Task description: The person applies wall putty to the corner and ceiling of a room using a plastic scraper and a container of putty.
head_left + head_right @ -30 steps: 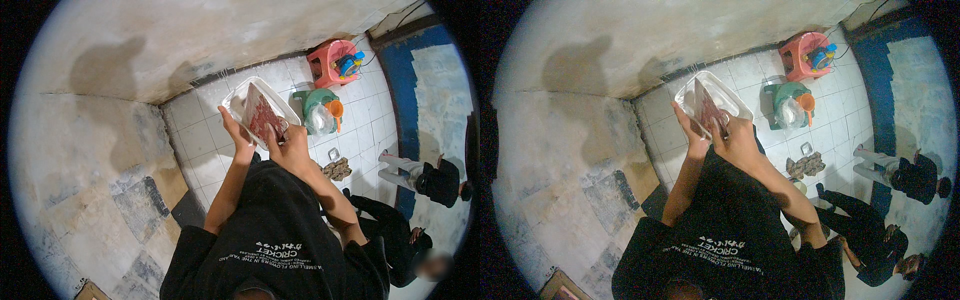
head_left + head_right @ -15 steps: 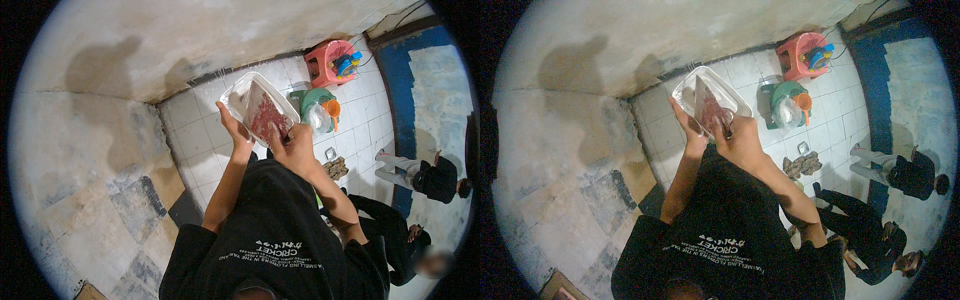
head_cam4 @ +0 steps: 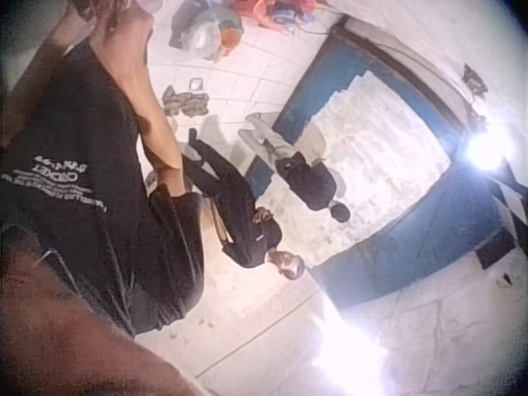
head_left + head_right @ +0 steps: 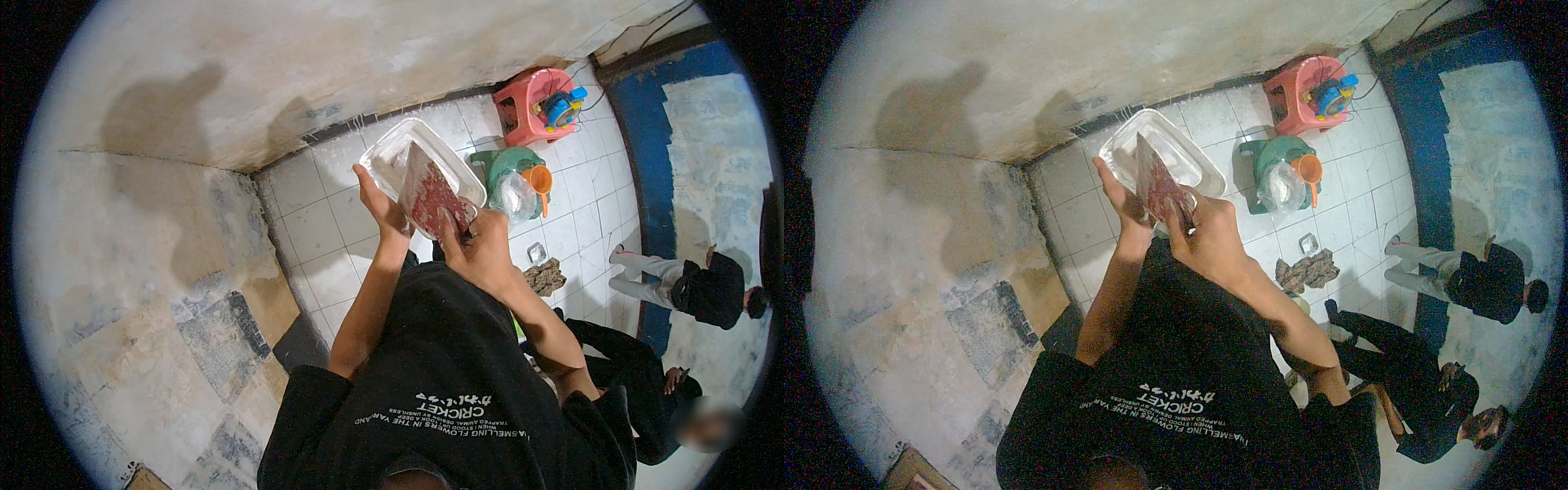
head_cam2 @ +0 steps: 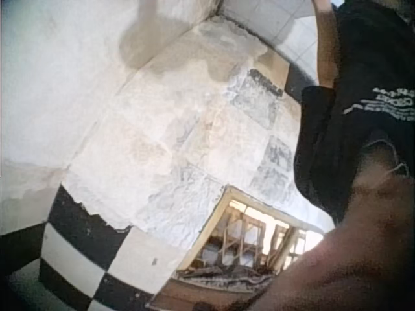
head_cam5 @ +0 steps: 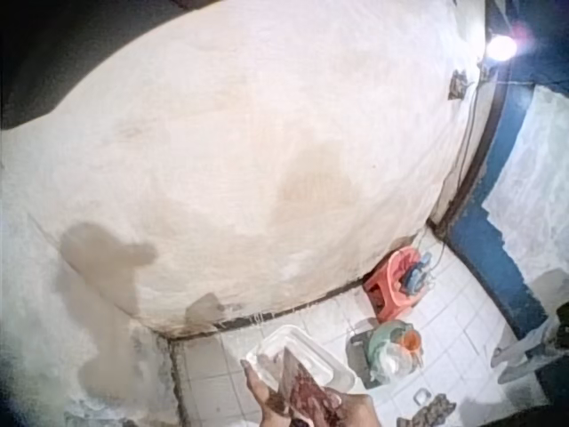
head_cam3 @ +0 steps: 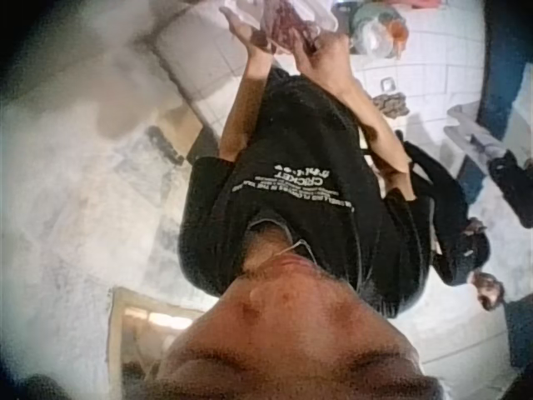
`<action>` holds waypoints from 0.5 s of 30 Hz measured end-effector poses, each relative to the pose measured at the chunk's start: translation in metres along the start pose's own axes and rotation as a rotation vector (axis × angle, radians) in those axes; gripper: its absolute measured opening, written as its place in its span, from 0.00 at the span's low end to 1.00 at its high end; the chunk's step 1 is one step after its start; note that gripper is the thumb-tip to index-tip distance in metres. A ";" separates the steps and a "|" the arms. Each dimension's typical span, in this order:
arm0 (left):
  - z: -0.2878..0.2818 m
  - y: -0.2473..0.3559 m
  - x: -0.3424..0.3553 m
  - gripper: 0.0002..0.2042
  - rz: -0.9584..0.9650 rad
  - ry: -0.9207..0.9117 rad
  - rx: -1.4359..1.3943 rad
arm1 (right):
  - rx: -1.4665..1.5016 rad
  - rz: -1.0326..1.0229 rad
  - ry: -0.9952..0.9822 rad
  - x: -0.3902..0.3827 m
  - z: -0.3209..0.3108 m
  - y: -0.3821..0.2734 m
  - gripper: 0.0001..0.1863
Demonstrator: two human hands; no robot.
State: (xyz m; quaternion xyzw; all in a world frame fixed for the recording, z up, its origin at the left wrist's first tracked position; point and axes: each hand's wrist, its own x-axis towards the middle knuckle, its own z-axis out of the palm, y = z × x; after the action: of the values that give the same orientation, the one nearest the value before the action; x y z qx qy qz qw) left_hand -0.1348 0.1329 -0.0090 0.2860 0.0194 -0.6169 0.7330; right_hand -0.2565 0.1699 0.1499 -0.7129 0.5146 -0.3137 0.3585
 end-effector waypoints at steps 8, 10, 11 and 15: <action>0.016 0.017 0.004 0.30 0.197 0.120 0.168 | -0.121 -0.058 -0.134 0.003 -0.010 0.008 0.06; 0.019 0.018 0.009 0.29 0.226 0.140 0.125 | -0.151 -0.063 -0.159 0.008 -0.017 0.011 0.06; 0.020 0.019 0.011 0.28 0.242 0.151 0.104 | -0.159 -0.059 -0.169 0.012 -0.022 0.010 0.05; 0.031 0.023 0.014 0.29 0.203 0.149 0.053 | -0.140 -0.106 -0.190 0.037 -0.037 0.014 0.05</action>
State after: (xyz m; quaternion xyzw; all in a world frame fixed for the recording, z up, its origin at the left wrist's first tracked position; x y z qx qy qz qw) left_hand -0.1207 0.1087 0.0210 0.3508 0.0283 -0.5171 0.7802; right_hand -0.2835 0.1244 0.1613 -0.7888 0.4607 -0.2268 0.3380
